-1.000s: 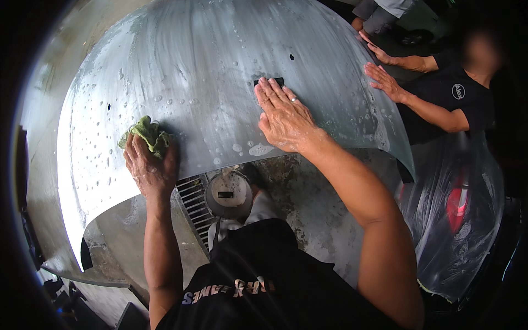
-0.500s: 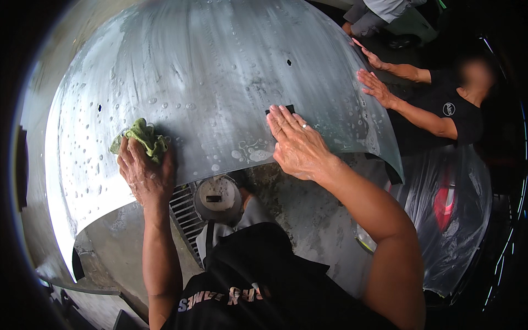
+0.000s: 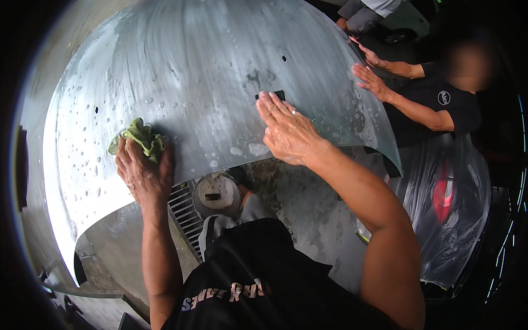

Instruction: The person sands a large curved car hood with a sanding block in their right hand while wiping the surface with a green cloth in their left hand. They repeatedly rub the hood in circular and linear motions, occasionally pausing to wipe away residue.

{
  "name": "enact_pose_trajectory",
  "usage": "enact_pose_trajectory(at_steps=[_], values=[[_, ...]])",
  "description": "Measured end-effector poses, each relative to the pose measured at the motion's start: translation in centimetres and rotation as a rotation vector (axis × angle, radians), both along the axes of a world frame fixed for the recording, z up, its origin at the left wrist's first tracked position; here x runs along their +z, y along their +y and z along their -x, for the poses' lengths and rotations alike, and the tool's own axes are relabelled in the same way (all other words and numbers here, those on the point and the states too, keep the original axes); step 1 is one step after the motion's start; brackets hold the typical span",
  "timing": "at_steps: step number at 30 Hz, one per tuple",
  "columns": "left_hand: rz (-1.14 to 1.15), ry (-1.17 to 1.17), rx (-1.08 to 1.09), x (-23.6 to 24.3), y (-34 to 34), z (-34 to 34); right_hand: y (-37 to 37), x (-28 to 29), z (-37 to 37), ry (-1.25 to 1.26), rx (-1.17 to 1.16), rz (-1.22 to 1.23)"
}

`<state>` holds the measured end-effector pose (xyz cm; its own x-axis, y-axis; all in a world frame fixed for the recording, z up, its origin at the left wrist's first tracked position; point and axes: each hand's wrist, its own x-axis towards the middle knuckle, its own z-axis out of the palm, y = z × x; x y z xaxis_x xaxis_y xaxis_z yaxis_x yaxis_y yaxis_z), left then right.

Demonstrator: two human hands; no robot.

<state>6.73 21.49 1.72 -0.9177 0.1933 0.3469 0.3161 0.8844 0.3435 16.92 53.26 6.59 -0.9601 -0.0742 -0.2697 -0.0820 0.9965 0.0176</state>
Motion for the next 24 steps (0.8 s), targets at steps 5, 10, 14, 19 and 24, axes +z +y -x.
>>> enact_pose_trajectory(at_steps=[5, 10, 14, 19, 24], values=[[-0.010, 0.021, 0.007, 0.4, 0.5, 0.2, 1.1, -1.0, -0.1, 0.009, 0.015, -0.026], [-0.032, 0.015, -0.011, 0.7, 0.5, -0.2, 1.7, 0.3, 5.0, 0.035, -0.315, 0.358], [-0.019, 0.029, -0.016, 0.7, 0.4, -0.2, 4.2, 0.2, 0.6, 0.259, -0.685, 1.413], [-0.009, 0.008, -0.007, 0.8, 0.2, -0.3, 1.4, 2.2, -3.3, 0.380, -0.845, 1.643], [-0.033, 0.033, -0.040, 0.7, 0.2, -0.3, -1.2, -0.9, -5.3, 0.045, -0.144, 0.316]])
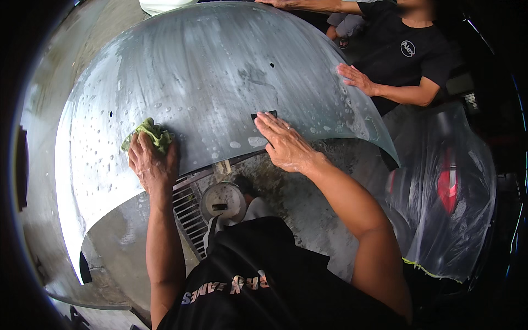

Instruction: The person sands a large curved car hood with a sanding block in their right hand while wiping the surface with a green cloth in their left hand. They repeatedly rub the hood in circular and linear motions, occasionally pausing to wipe away residue.

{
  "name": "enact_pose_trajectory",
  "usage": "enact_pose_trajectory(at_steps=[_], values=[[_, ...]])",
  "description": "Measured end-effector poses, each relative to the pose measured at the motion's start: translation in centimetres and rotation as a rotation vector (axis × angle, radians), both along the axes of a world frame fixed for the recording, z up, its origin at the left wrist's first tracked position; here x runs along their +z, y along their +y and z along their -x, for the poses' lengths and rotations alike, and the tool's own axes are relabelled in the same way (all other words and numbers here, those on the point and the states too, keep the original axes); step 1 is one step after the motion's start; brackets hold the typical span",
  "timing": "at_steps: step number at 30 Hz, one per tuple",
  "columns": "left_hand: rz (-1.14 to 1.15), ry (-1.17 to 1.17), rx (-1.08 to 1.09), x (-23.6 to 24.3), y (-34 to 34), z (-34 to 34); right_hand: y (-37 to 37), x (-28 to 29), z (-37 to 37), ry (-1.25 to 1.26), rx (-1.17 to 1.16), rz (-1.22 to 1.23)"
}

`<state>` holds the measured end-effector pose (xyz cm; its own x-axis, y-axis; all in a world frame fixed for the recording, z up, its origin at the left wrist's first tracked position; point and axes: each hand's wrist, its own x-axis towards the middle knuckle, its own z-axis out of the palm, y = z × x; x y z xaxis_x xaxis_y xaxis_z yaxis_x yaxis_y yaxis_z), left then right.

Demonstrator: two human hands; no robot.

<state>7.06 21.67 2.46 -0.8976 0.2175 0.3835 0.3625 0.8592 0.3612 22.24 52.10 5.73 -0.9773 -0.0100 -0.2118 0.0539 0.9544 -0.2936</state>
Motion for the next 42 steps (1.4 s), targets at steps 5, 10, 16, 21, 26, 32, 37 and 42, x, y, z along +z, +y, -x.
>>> enact_pose_trajectory(at_steps=[5, 10, 16, 21, 26, 32, 37, 42], values=[[-0.001, -0.002, 0.005, 0.1, 0.1, -0.1, -0.8, -0.8, 4.1, 0.007, 0.020, -0.189], [0.007, 0.018, 0.020, -0.3, -0.2, -0.2, -0.8, -0.7, 0.3, -0.025, 0.104, -0.185], [0.009, -0.007, 0.019, -0.5, -0.3, 0.1, -0.6, 1.0, 4.3, -0.098, 0.034, -0.089], [0.011, -0.026, 0.010, -0.5, 0.4, 0.3, -0.1, 1.6, 3.1, -0.178, 0.042, -0.106], [0.034, -0.036, 0.036, -0.6, -0.1, 0.3, -0.5, 1.2, 2.9, -0.164, 0.042, -0.037], [0.010, -0.048, 0.034, -0.4, -0.1, 0.0, -0.6, 1.1, 5.2, -0.130, 0.031, -0.174], [0.016, -0.042, 0.014, -0.4, 0.4, 0.3, -0.6, 1.1, 2.0, -0.165, 0.059, -0.227], [0.018, -0.052, 0.024, -0.6, -0.2, 0.4, -0.2, 1.6, 3.1, -0.164, 0.084, -0.266]])
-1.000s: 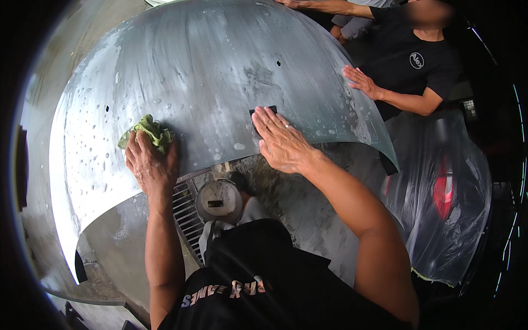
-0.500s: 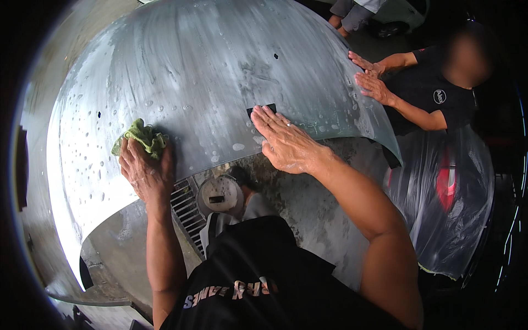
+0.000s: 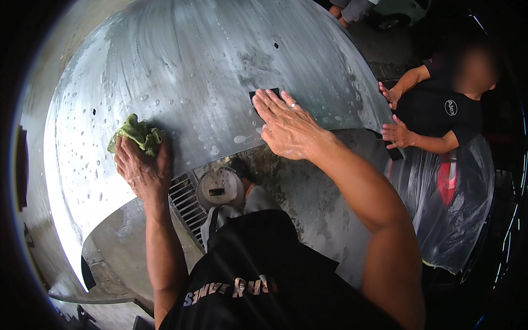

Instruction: The person sands a large curved car hood with a sanding block in their right hand while wiping the surface with a green cloth in their left hand. They repeatedly rub the hood in circular and linear motions, occasionally pausing to wipe away residue.

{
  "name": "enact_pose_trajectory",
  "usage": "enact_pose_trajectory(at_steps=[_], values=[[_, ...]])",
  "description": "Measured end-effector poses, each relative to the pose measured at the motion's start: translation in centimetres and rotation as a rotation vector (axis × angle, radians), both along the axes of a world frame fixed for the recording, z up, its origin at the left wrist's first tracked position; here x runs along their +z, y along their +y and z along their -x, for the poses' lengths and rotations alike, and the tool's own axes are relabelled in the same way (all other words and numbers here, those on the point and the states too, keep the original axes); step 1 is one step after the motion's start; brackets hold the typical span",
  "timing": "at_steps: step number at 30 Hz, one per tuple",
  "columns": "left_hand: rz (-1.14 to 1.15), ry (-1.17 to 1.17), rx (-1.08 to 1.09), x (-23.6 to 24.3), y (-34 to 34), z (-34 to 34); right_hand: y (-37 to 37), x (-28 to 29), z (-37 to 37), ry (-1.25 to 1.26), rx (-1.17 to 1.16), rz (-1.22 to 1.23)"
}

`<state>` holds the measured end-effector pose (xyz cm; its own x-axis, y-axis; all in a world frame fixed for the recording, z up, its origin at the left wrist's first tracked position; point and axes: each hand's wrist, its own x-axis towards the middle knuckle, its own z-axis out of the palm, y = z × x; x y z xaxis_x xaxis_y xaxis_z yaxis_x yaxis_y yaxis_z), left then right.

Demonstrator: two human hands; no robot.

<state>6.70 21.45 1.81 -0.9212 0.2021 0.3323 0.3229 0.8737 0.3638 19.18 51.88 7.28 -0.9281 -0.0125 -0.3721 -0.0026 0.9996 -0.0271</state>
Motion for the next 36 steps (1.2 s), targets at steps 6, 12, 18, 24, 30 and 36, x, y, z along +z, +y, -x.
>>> enact_pose_trajectory(at_steps=[6, 12, 18, 24, 30, 36], values=[[0.013, -0.014, 0.010, 0.3, 0.7, 0.0, -0.3, -0.9, 2.7, 0.076, -0.043, 0.013], [0.017, -0.001, 0.013, -0.2, 0.1, -0.1, -3.1, -2.1, -3.8, 0.025, 0.073, 0.103], [-0.040, 0.050, -0.056, 0.4, 0.6, 0.3, -0.2, -4.1, 13.8, 0.244, -0.005, 0.069], [-0.047, 0.028, -0.034, 0.0, -0.5, 0.0, -4.6, -3.2, 5.8, 0.133, 0.132, 0.113], [-0.039, 0.038, -0.079, 0.0, 0.5, 0.2, -3.8, -2.2, 8.7, 0.057, 0.104, 0.186], [-0.059, 0.010, -0.046, -0.4, -0.8, 0.0, -6.9, -2.6, 3.3, 0.118, 0.061, 0.234]])
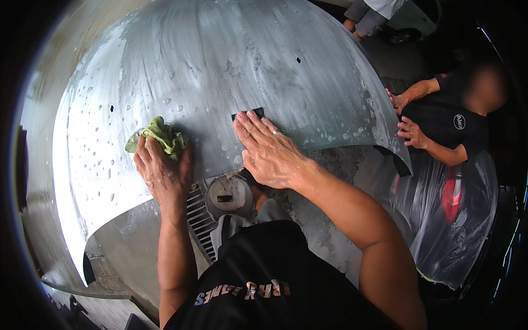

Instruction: The person sands a large curved car hood with a sanding block in their right hand while wiping the surface with a green cloth in their left hand. They repeatedly rub the hood in circular and linear motions, occasionally pausing to wipe away residue.

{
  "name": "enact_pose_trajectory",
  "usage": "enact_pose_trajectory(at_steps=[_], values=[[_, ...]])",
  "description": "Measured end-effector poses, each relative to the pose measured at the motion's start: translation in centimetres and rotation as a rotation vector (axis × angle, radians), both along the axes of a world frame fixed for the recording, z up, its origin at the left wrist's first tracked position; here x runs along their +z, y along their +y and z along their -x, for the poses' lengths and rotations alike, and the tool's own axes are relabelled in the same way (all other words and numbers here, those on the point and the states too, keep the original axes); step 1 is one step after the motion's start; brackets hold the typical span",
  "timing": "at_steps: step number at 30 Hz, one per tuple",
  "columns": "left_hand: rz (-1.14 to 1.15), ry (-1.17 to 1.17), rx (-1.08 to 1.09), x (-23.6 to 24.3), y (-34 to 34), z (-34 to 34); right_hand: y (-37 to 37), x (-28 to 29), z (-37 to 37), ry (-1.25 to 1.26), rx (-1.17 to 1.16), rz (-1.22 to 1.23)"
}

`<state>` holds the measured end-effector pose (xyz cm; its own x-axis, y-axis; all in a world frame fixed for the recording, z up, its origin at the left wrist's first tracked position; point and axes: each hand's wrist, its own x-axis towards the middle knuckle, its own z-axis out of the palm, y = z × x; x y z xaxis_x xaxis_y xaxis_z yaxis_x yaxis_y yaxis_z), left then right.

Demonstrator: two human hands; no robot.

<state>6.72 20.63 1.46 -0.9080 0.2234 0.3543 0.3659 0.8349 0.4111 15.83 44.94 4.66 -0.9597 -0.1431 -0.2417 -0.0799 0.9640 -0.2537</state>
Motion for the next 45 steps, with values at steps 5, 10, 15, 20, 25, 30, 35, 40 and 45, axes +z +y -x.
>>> enact_pose_trajectory(at_steps=[5, 10, 15, 20, 25, 30, 35, 40, 45], values=[[-0.015, -0.001, -0.026, 0.3, 1.0, 0.2, 1.4, 0.4, 4.1, 0.070, -0.027, -0.108], [-0.021, 0.012, 0.000, 0.2, 0.4, 0.6, 0.5, 0.3, -0.2, -0.015, -0.055, -0.122], [-0.029, 0.008, -0.024, 0.6, 1.0, 0.3, 2.2, 0.7, 5.7, 0.009, -0.097, -0.266], [-0.020, 0.005, -0.001, 0.2, 0.4, 0.7, 0.9, 0.8, -0.5, -0.058, -0.033, -0.173], [-0.029, 0.000, -0.023, 0.3, 1.1, 0.4, 2.5, 0.6, 5.6, -0.019, -0.075, -0.201], [-0.042, -0.008, -0.020, 0.3, 0.5, 0.4, 2.2, 0.4, 3.3, -0.004, -0.034, -0.210], [-0.008, -0.013, -0.003, 0.0, 0.5, 0.0, 2.7, 0.8, 0.3, -0.095, -0.006, -0.191], [-0.048, -0.029, -0.047, 1.0, 1.0, 0.5, 4.0, -0.3, 11.2, 0.023, -0.172, -0.182], [-0.026, 0.022, -0.033, 0.4, 0.7, 0.7, -0.5, -1.0, 1.6, 0.032, 0.034, -0.152]])
